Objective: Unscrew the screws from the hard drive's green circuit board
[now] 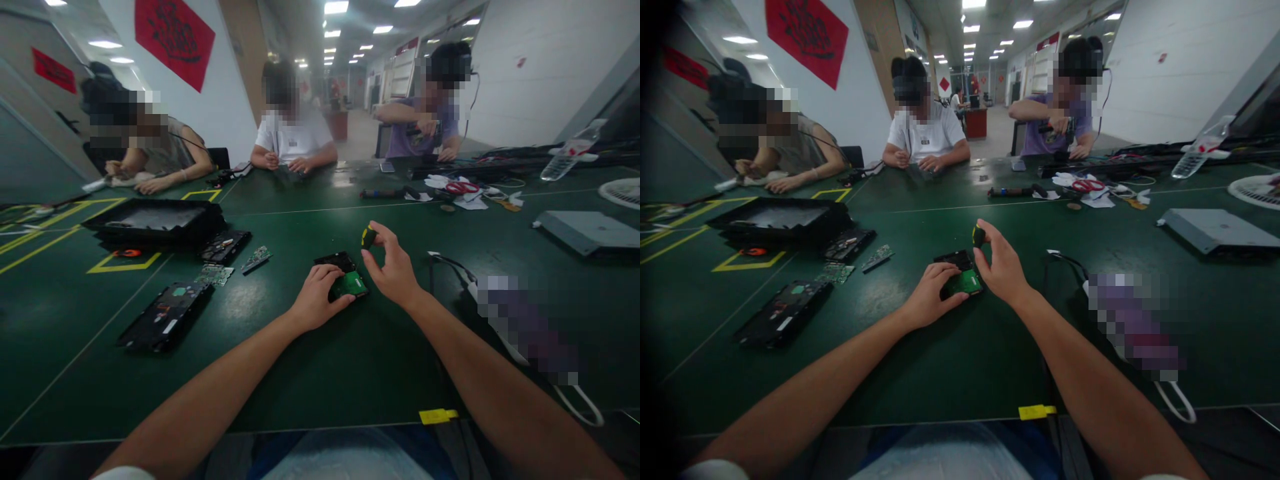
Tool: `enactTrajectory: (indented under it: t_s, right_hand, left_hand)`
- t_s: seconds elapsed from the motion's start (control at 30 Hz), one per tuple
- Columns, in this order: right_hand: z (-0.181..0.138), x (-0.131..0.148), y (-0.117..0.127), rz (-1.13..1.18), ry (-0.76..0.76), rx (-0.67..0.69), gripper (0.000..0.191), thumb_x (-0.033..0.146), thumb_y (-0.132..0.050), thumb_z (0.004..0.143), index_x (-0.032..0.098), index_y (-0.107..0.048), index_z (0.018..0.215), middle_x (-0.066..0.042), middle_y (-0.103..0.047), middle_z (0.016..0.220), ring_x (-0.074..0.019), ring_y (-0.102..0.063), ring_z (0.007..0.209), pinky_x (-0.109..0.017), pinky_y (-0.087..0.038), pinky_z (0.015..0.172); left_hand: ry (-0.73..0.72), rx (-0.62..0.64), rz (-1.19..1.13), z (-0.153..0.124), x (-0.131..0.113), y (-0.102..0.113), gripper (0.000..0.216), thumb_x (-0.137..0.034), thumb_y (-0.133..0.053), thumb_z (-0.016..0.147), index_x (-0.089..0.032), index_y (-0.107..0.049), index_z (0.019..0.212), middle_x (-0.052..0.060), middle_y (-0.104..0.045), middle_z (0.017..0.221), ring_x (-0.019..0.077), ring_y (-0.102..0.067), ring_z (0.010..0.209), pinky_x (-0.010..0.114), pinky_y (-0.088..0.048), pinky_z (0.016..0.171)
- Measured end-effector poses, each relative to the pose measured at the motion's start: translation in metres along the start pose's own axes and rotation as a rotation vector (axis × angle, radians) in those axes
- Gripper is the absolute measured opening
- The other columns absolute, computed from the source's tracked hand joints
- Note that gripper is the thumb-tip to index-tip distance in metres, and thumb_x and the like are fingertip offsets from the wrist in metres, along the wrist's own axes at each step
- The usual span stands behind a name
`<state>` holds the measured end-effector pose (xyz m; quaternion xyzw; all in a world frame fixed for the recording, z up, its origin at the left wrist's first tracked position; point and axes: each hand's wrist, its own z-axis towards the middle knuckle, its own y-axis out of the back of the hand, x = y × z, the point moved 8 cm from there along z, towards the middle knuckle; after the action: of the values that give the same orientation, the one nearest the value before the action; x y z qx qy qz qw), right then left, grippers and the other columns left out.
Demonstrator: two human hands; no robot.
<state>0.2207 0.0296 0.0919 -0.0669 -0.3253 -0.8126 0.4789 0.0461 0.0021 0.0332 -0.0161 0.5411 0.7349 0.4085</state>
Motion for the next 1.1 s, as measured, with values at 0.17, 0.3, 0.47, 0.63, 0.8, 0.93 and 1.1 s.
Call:
enactTrajectory:
  t_s: [0.17, 0.3, 0.47, 0.63, 0.8, 0.93, 1.1]
  right_hand:
    - [0.0005, 0.0006, 0.0000, -0.010, 0.030, 0.009, 0.067, 0.029, -0.062, 0.098, 0.034, -0.033, 0.158, -0.010, -0.061, 0.143, -0.0272, -0.069, 0.109, -0.054, -0.057, 0.101]
    - [0.0003, 0.0004, 0.0008, -0.021, 0.006, 0.010, 0.066, 0.031, -0.063, 0.098, 0.034, -0.036, 0.157, -0.009, -0.064, 0.138, -0.0285, -0.069, 0.109, -0.054, -0.057, 0.101]
    - [-0.0002, 0.0017, 0.0006, -0.001, 0.000, 0.007, 0.064, 0.031, -0.060, 0.099, 0.035, -0.035, 0.158, -0.009, -0.062, 0.143, -0.0281, -0.069, 0.112, -0.052, -0.057, 0.101]
    - [-0.0002, 0.0012, 0.0027, -0.030, -0.008, -0.012, 0.065, 0.035, -0.063, 0.098, 0.034, -0.036, 0.157, -0.009, -0.064, 0.135, -0.0281, -0.070, 0.105, -0.053, -0.059, 0.098]
    - [-0.0003, 0.0022, 0.0017, -0.020, -0.011, 0.008, 0.066, 0.032, -0.062, 0.098, 0.034, -0.034, 0.158, -0.010, -0.062, 0.139, -0.0281, -0.069, 0.109, -0.052, -0.058, 0.100]
    - [-0.0011, 0.0000, 0.0020, -0.007, -0.023, -0.014, 0.068, 0.033, -0.063, 0.098, 0.034, -0.033, 0.158, -0.010, -0.060, 0.144, -0.0276, -0.070, 0.108, -0.052, -0.059, 0.100]
    - [-0.0010, 0.0016, 0.0010, -0.026, 0.004, 0.002, 0.067, 0.035, -0.063, 0.098, 0.035, -0.035, 0.158, -0.009, -0.062, 0.138, -0.0274, -0.069, 0.105, -0.053, -0.058, 0.099]
  left_hand:
    - [-0.013, -0.006, 0.004, 0.0003, -0.0018, 0.0010, 0.049, -0.049, -0.073, 0.091, -0.020, -0.063, 0.130, 0.012, -0.062, 0.134, 0.0318, -0.052, 0.130, 0.052, -0.047, 0.113]
    - [-0.005, 0.000, 0.002, 0.0010, -0.0017, 0.0011, 0.049, -0.049, -0.072, 0.091, -0.020, -0.064, 0.130, 0.012, -0.062, 0.135, 0.0319, -0.052, 0.130, 0.053, -0.047, 0.113]
    - [0.013, 0.016, 0.004, 0.0008, -0.0008, 0.0008, 0.050, -0.050, -0.072, 0.092, -0.021, -0.064, 0.131, 0.012, -0.062, 0.135, 0.0328, -0.052, 0.131, 0.053, -0.048, 0.112]
    - [0.015, 0.009, 0.006, 0.0004, 0.0008, -0.0001, 0.050, -0.050, -0.074, 0.090, -0.021, -0.064, 0.130, 0.011, -0.063, 0.134, 0.0330, -0.052, 0.130, 0.054, -0.047, 0.112]
    - [0.017, 0.009, -0.001, 0.0005, 0.0024, -0.0015, 0.050, -0.050, -0.073, 0.090, -0.021, -0.064, 0.131, 0.011, -0.062, 0.135, 0.0330, -0.052, 0.130, 0.054, -0.048, 0.112]
    - [0.012, 0.010, -0.008, 0.0007, 0.0010, -0.0005, 0.051, -0.049, -0.074, 0.090, -0.021, -0.064, 0.131, 0.011, -0.063, 0.134, 0.0324, -0.053, 0.130, 0.053, -0.048, 0.112]
    - [0.013, 0.004, 0.000, 0.0006, -0.0008, 0.0009, 0.049, -0.047, -0.074, 0.090, -0.022, -0.064, 0.131, 0.011, -0.062, 0.134, 0.0325, -0.052, 0.130, 0.053, -0.047, 0.112]
